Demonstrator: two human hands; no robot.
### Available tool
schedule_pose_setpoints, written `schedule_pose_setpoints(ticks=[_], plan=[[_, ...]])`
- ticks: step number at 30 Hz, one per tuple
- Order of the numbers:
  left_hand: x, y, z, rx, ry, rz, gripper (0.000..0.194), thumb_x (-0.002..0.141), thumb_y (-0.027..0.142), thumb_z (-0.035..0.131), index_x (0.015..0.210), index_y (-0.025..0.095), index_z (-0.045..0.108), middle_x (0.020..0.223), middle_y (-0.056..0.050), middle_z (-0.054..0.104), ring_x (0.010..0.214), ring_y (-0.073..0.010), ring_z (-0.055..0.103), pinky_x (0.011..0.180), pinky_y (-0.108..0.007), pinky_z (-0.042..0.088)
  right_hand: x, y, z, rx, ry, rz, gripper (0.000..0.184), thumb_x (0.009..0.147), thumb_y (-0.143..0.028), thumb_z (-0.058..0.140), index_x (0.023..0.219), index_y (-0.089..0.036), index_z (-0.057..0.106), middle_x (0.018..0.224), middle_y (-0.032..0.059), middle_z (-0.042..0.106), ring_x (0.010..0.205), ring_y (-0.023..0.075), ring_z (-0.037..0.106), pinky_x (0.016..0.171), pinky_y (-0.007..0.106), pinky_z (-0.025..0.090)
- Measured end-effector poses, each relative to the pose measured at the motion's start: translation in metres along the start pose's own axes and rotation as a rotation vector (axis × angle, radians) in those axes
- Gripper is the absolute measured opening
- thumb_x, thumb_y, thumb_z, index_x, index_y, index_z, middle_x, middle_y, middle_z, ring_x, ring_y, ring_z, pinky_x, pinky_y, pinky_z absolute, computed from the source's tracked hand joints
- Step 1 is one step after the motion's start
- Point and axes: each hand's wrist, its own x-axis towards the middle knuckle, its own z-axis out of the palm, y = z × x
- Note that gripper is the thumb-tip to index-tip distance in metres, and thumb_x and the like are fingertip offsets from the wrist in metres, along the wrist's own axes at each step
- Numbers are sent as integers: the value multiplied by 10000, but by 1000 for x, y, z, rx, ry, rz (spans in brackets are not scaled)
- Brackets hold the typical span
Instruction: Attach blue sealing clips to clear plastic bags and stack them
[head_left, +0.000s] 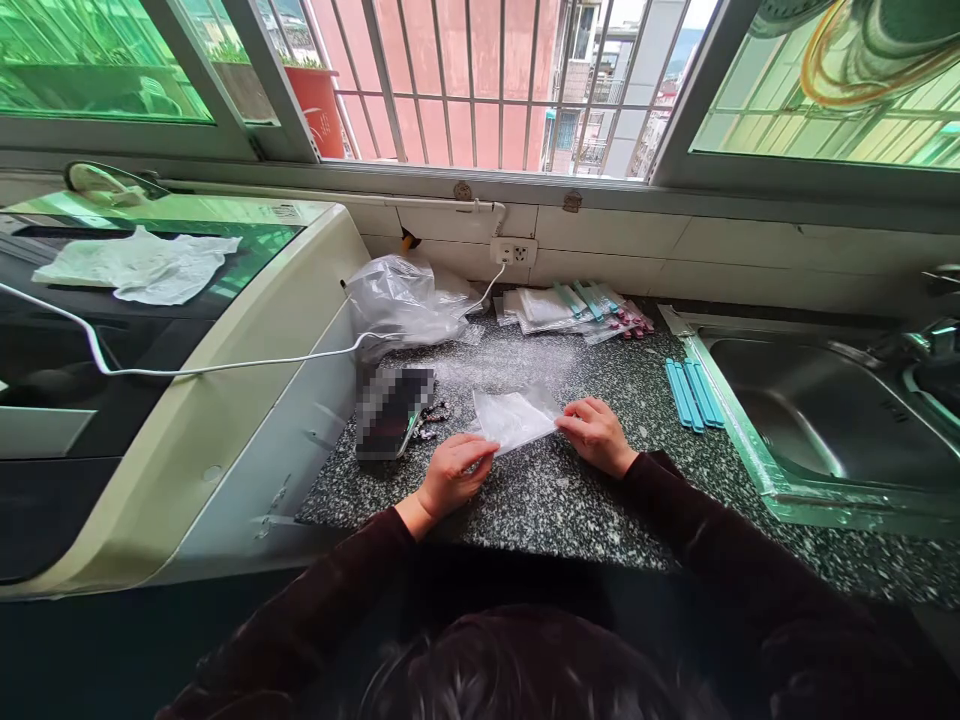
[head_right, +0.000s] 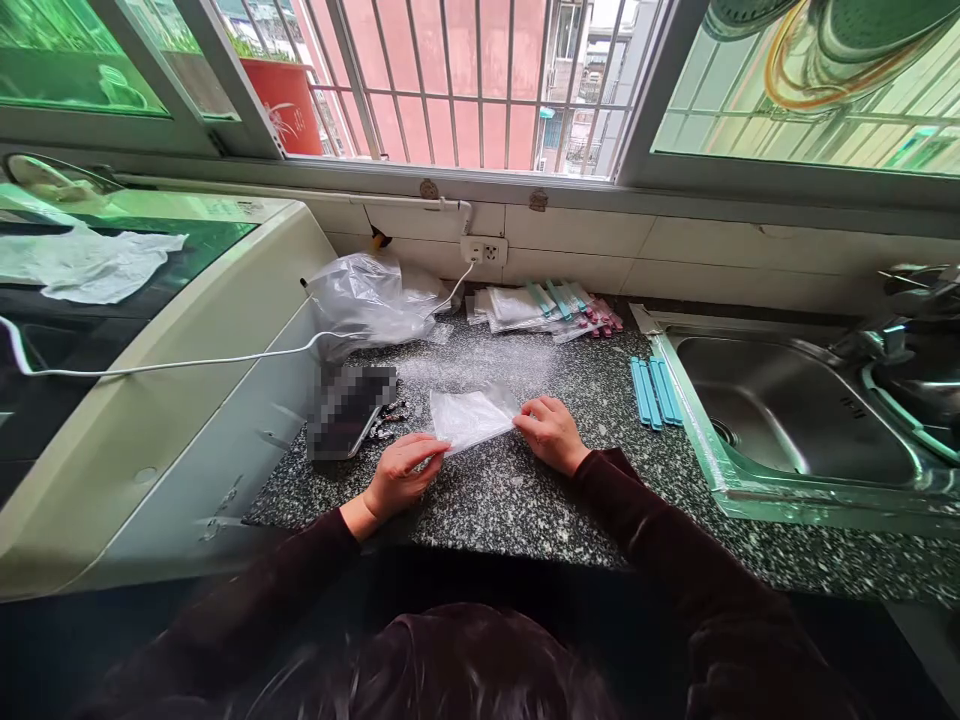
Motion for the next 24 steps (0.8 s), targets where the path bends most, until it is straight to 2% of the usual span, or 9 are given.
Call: schedule_pose_setpoints(ticks=[5,12,17,21,24], plan=[[1,2,1,-11,1,10,171,786,260,601,941,199,637,823,-55,702,813,-173,633,748,-335,537,-2,-1,-4,91,77,73,182,850,-203,482,807,-222,657,752,42,580,737,156,482,670,285,419],[10,10,4,-52,112,39,113,805,129,544,874,198,599,737,-22,653,723,-140,577,682,-309,506,-3,-2,-9,137,136,115,157,834,-189,503,797,-224,651,755,43,589,741,165,510,661,298,457],[31,20,2,-30,180,126,171,786,86,559,909,202,583,771,-23,642,761,-139,558,705,-299,490,2,-4,-18,148,165,164,103,815,-228,543,851,-215,639,817,54,587,785,180,521,713,328,458],[54,26,2,6,158,197,179,796,88,543,927,206,576,793,-21,641,774,-138,549,722,-300,485,18,-14,-31,176,180,168,270,760,-368,627,976,-206,624,912,74,583,859,206,525,783,367,446],[69,31,4,19,127,277,184,805,88,532,946,198,574,812,-28,642,794,-140,548,742,-302,485,33,-24,-40,260,189,126,322,741,-412,647,979,-196,627,913,75,592,863,202,525,789,366,439]])
